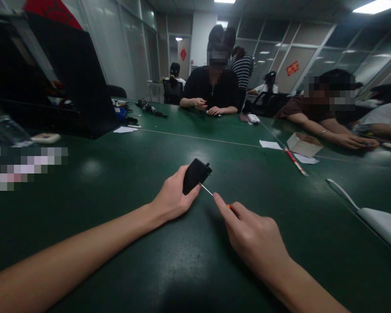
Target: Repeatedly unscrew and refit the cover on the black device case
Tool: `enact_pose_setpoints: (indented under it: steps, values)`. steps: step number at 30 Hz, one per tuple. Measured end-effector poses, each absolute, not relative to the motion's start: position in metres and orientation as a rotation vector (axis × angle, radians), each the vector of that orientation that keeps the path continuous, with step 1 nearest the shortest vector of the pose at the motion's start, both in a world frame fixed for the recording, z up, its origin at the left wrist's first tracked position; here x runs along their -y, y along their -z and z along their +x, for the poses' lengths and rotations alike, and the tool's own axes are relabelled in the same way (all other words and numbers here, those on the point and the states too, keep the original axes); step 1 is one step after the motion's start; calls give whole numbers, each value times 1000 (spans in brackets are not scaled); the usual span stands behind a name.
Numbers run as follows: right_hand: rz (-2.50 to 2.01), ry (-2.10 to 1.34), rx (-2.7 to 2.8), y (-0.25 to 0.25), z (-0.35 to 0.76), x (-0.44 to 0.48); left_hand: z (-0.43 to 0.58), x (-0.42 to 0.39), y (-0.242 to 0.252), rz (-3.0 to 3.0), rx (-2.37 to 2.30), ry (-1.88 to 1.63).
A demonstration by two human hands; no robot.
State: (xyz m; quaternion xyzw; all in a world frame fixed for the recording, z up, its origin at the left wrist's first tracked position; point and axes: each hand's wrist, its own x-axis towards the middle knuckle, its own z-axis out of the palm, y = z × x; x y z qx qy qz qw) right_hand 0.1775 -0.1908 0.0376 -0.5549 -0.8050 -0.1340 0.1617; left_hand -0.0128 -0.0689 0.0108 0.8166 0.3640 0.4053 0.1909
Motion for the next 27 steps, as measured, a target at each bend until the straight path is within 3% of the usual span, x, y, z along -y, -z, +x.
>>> enact_pose_setpoints:
  steps: [2,4,9,12,15,20,27]
  values:
    - [-1614,527,2325,-37,180,191,-12,68,-10,2294,-1025,-1122]
    - [-1637,360,2257,-42,178,190,-12,67,-9,2291,-1030,-1111]
    - [-1598,-921,1580,-55,167,181,-12,65,-9,2262,-1076,-1113]
    - [-1492,-1349,1145,-59,167,177,-13,65,-10,2260,-1092,-1116]
    - [-1524,-1305,1079,-57,171,174,-12,66,-10,2280,-1077,-1117]
    - [-1593,-787,1513,-48,171,175,-12,66,-9,2297,-1063,-1114]
    - [-1617,-864,1469,-48,173,174,-13,65,-8,2307,-1025,-1121]
